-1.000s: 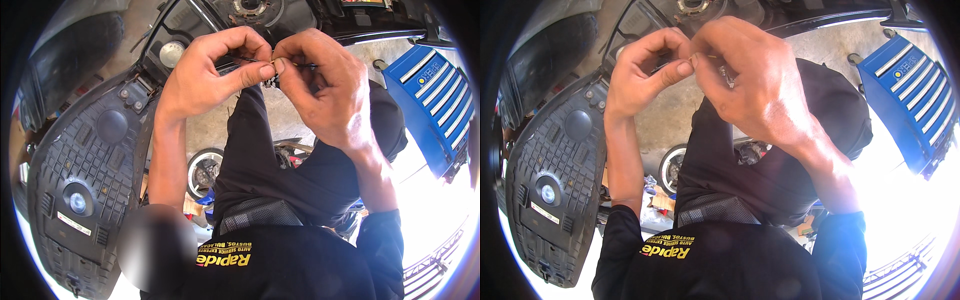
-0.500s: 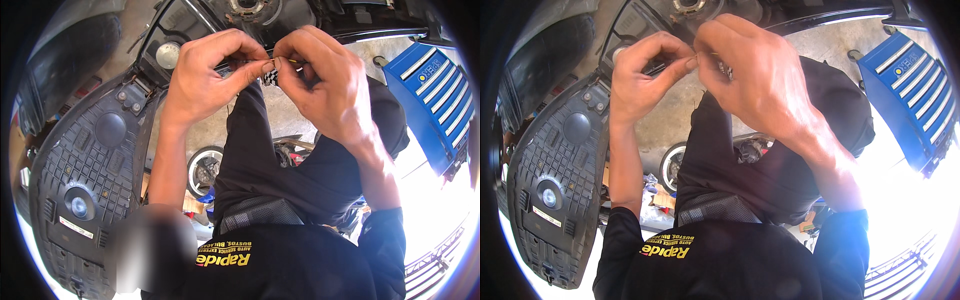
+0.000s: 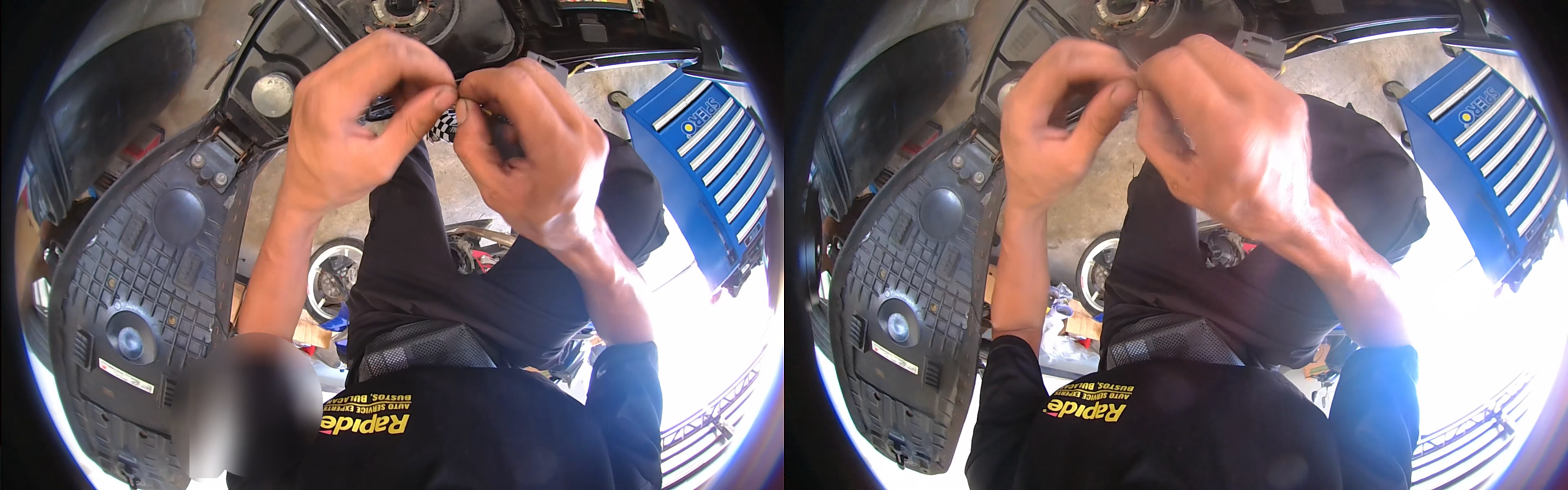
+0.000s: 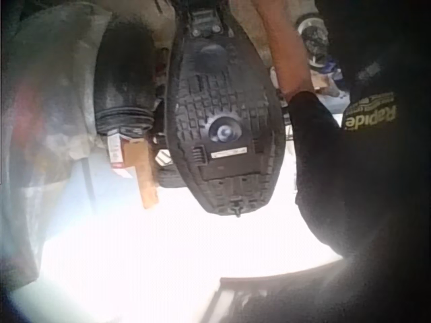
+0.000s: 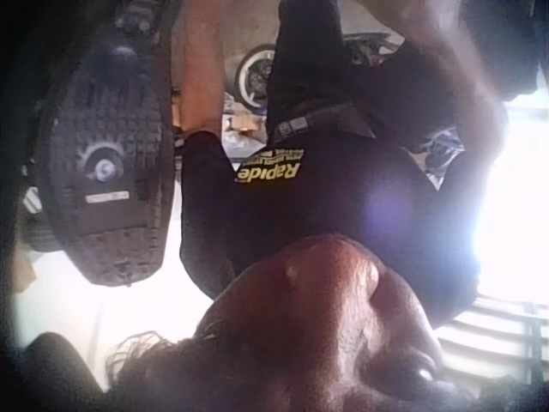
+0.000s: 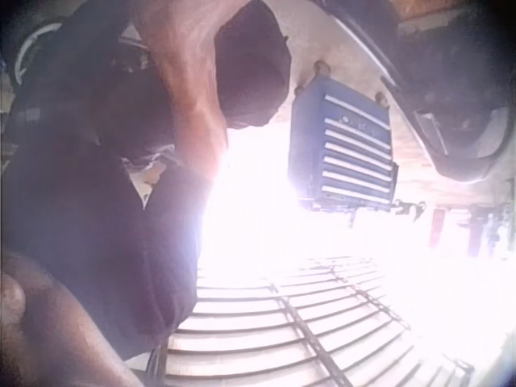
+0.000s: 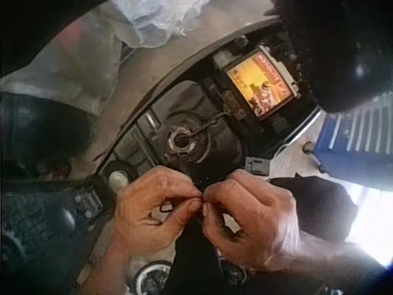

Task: The person strips and twists exposed wires on a motorcycle, then wraps the connections with electrical tape. The work is performed in a workshop with tools and a motorcycle visible.

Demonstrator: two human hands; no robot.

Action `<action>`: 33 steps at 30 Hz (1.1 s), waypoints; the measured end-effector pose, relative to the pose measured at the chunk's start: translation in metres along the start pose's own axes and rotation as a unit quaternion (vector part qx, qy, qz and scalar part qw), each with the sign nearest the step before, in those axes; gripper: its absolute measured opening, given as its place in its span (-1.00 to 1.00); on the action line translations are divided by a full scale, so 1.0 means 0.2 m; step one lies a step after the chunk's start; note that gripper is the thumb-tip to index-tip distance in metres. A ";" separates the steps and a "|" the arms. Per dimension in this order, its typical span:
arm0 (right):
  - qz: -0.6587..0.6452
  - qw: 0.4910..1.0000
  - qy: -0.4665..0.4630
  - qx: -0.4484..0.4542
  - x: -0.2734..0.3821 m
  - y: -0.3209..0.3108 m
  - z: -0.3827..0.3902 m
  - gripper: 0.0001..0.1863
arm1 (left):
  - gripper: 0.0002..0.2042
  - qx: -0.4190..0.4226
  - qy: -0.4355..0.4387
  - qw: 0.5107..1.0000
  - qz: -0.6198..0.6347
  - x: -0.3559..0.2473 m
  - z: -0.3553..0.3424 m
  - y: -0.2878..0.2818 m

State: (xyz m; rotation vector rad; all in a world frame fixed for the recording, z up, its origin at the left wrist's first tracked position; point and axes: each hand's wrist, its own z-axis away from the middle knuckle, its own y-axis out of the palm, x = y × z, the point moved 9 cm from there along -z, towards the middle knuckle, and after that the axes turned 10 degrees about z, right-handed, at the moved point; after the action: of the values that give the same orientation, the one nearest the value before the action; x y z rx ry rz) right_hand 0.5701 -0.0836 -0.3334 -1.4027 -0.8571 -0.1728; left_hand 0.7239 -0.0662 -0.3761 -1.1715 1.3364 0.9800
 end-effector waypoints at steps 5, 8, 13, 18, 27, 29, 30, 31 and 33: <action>-0.297 0.890 0.277 0.207 -0.15 0.12 0.06 -0.92 | -0.88 -0.032 0.116 0.989 -0.083 -0.11 0.04 0.00; -0.162 0.972 0.132 0.108 -0.09 0.03 -0.01 -0.90 | -0.83 -0.074 -0.193 0.933 0.296 0.08 0.04 -0.01; 0.053 0.992 -0.114 -0.020 0.03 -0.08 -0.04 -0.78 | -0.64 0.055 -0.309 0.926 0.210 0.12 0.03 0.06; 0.119 0.977 -0.175 0.011 0.10 -0.06 -0.01 -0.71 | -0.63 0.066 -0.323 0.909 0.255 0.11 0.03 0.08; 0.127 0.956 -0.265 -0.025 0.16 -0.09 0.03 -0.64 | -0.63 0.114 -0.383 0.852 0.337 0.16 0.07 0.11; 0.133 0.956 -0.259 -0.020 0.17 -0.10 0.03 -0.65 | -0.66 0.114 -0.374 0.857 0.336 0.15 0.07 0.10; 0.131 0.960 -0.248 -0.021 0.16 -0.10 0.02 -0.66 | -0.67 0.115 -0.369 0.859 0.336 0.15 0.07 0.10; 0.128 0.962 -0.238 -0.022 0.16 -0.10 0.02 -0.67 | -0.70 0.099 -0.352 0.866 0.340 0.14 0.06 0.09; 0.111 0.972 -0.207 -0.024 0.14 -0.10 0.02 -0.69 | -0.77 0.070 -0.317 0.880 0.346 0.12 0.06 0.09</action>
State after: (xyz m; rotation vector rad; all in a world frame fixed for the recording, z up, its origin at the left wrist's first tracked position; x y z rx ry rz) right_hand 0.5759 -0.0742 -0.3002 -1.5962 -1.0311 0.2831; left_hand 0.7098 -0.0547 -0.4022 -0.1691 1.2466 1.5739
